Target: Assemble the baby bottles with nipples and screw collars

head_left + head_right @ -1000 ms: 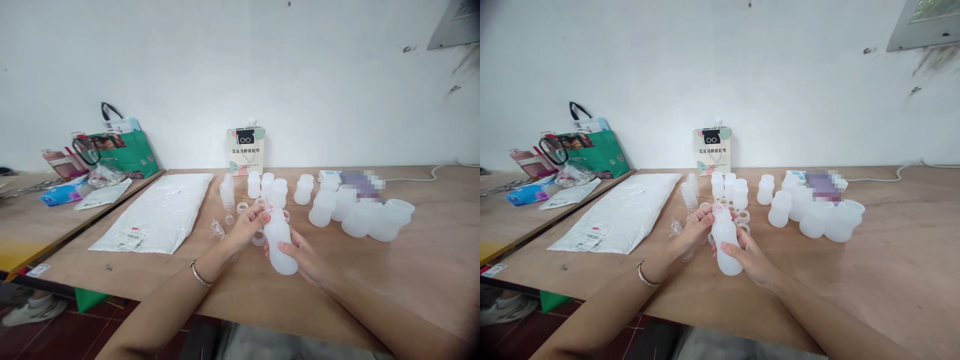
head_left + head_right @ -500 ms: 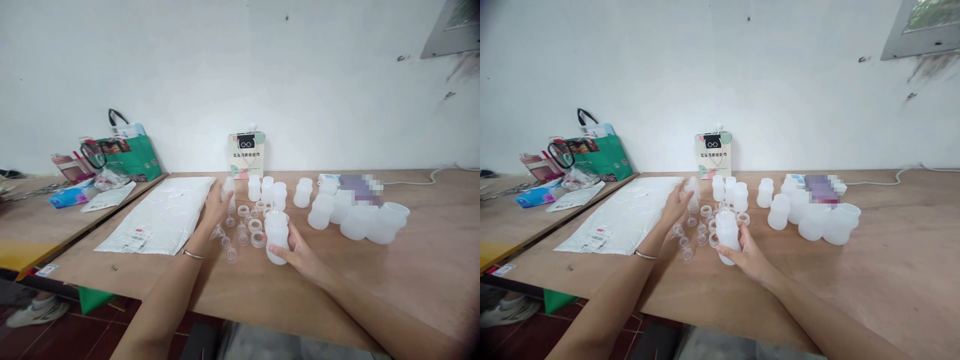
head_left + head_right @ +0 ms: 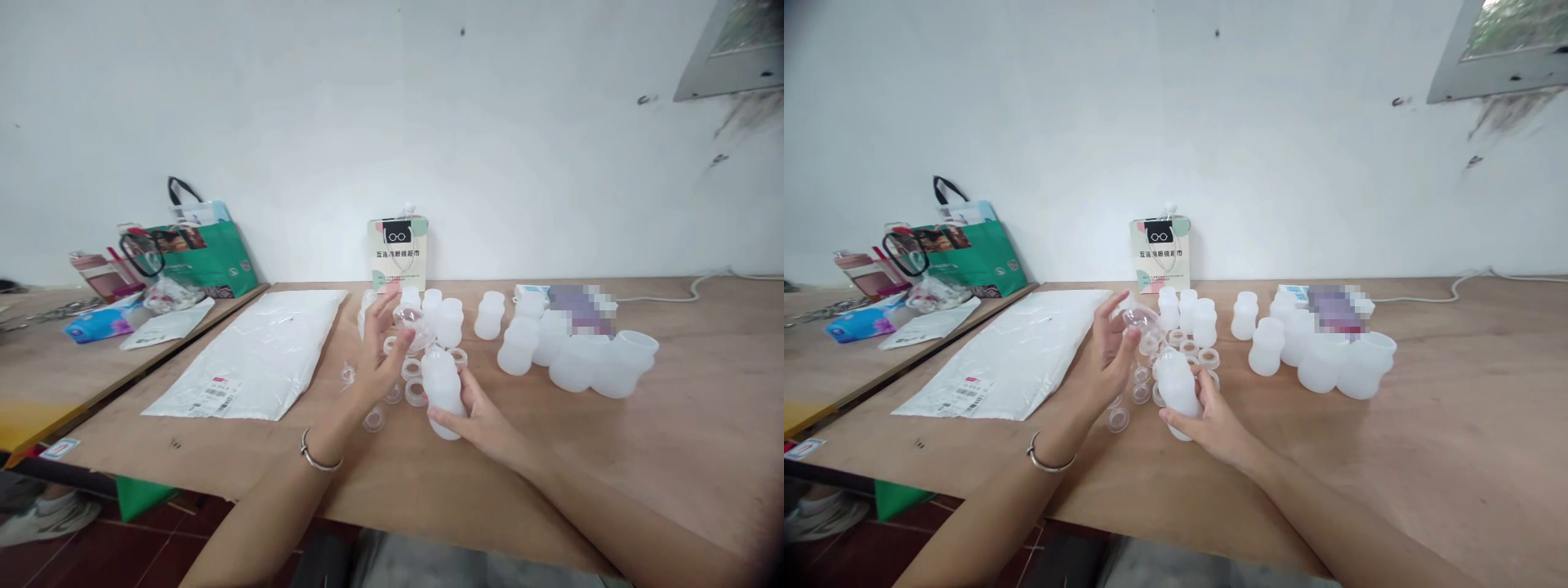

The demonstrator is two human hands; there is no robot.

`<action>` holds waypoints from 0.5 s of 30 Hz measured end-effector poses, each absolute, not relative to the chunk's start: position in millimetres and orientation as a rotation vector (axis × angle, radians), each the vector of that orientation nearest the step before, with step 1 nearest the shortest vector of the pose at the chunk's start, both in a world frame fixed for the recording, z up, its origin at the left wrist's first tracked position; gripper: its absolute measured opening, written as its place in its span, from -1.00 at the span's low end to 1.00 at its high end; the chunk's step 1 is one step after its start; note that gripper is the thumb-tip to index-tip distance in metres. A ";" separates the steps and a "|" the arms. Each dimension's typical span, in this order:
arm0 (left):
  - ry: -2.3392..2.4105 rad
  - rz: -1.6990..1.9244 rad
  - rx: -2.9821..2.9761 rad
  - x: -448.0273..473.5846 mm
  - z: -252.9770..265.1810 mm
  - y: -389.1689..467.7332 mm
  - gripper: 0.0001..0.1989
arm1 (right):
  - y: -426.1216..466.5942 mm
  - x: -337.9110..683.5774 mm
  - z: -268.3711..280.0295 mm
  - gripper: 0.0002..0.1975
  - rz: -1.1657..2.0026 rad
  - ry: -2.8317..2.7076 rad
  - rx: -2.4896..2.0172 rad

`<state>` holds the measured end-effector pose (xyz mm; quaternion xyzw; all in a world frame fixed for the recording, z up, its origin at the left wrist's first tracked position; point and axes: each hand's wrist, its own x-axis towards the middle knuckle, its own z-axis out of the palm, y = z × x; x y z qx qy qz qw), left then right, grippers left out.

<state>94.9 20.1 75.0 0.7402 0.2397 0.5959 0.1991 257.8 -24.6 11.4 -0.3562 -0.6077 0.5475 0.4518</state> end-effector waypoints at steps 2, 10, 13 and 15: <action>0.700 1.608 2.178 97.1 73.3 16.3 -0.60 | -24.3 257.4 12.1 -0.37 1.339 -1.517 -0.888; 0.728 1.431 2.281 102.4 55.7 16.0 -0.63 | -26.3 256.8 10.4 -0.48 1.136 -1.539 -0.923; 0.673 1.488 2.168 109.2 49.9 14.3 -0.64 | -29.0 257.9 8.2 -0.47 1.079 -1.558 -0.909; 0.660 1.482 2.123 112.3 47.2 14.3 -0.65 | -29.3 258.7 7.0 -0.46 1.060 -1.572 -0.903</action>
